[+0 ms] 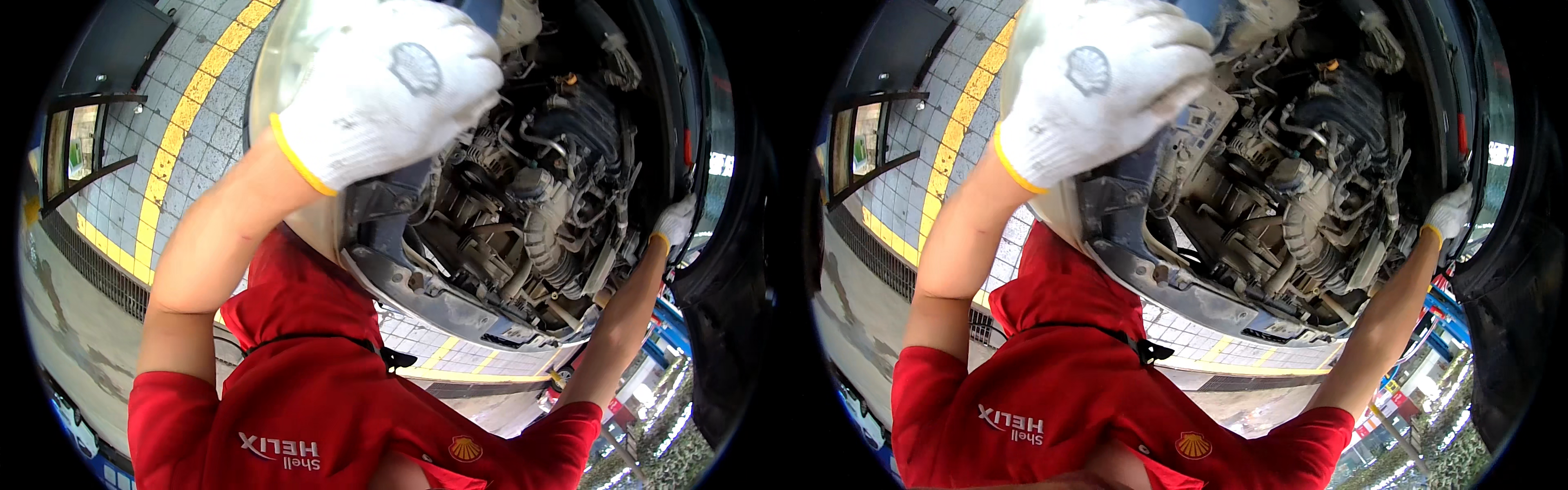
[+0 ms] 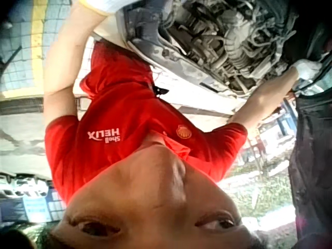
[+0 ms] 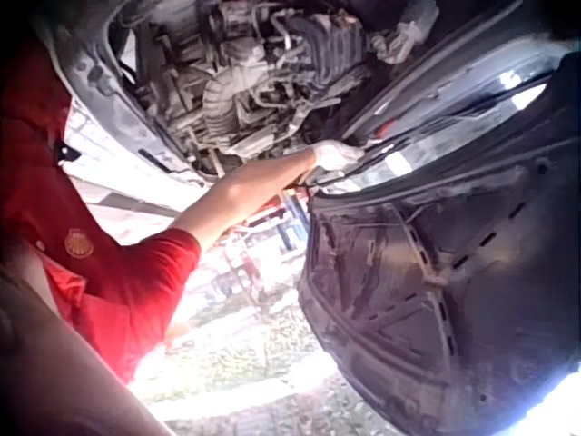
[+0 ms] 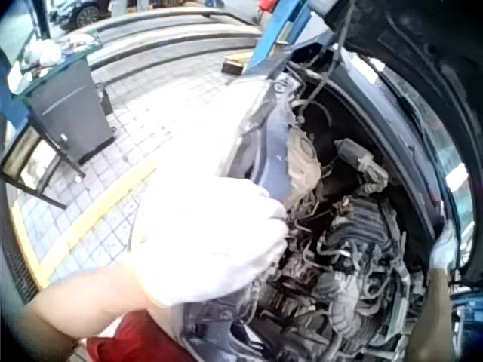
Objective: The person works on a car engine with the hood open, using a wrench and a power drill to remove and install bolts. They also handle a metal plate and a cloth, wiping parts of the engine bay while performing the repair.
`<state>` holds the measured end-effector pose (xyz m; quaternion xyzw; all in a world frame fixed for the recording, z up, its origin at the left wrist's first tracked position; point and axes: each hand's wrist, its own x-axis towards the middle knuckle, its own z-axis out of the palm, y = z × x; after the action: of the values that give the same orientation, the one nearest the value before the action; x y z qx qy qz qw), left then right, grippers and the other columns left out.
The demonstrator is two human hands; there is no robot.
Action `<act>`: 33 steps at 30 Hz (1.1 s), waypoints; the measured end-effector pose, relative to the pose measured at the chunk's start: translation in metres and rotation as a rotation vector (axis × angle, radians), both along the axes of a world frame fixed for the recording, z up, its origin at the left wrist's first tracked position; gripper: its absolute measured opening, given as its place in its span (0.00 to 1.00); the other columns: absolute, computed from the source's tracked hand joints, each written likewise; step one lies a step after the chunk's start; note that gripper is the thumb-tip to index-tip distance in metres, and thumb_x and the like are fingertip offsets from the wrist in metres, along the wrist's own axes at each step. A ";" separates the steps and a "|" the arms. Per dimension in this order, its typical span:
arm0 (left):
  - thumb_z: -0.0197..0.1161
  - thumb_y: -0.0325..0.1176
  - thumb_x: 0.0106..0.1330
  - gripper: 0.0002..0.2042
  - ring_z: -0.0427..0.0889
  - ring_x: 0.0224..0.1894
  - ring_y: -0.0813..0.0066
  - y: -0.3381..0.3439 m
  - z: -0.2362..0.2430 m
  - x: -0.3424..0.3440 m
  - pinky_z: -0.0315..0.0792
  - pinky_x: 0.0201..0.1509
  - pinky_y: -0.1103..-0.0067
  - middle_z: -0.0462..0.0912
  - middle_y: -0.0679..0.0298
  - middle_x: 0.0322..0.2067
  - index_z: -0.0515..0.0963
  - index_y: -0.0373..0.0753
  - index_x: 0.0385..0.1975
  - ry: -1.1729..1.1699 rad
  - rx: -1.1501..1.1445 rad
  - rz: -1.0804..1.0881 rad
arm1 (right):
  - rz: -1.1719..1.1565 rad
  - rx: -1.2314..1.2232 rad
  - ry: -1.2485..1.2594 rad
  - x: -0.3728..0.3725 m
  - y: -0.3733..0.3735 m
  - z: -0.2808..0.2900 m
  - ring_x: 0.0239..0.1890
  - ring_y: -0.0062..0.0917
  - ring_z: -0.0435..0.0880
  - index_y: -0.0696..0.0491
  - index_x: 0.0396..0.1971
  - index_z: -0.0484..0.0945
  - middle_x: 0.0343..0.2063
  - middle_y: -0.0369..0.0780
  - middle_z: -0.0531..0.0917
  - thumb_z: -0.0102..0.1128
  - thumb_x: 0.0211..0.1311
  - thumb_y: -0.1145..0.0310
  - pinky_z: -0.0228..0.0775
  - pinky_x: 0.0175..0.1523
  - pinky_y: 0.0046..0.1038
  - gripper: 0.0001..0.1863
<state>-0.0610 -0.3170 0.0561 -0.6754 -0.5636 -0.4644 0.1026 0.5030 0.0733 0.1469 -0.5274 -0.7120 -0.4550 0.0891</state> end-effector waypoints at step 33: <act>0.60 0.33 0.64 0.09 0.89 0.36 0.61 -0.013 -0.023 0.181 0.83 0.35 0.68 0.87 0.59 0.30 0.86 0.37 0.30 0.113 -0.836 -0.111 | 0.112 -0.017 0.192 -0.039 0.010 0.003 0.57 0.50 0.85 0.46 0.64 0.78 0.59 0.50 0.84 0.34 0.81 0.48 0.76 0.63 0.49 0.28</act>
<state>0.1203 -0.3304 0.0330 -0.7127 -0.6596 -0.1629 -0.1748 0.4637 0.0831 0.1494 -0.5284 -0.7325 -0.3907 0.1777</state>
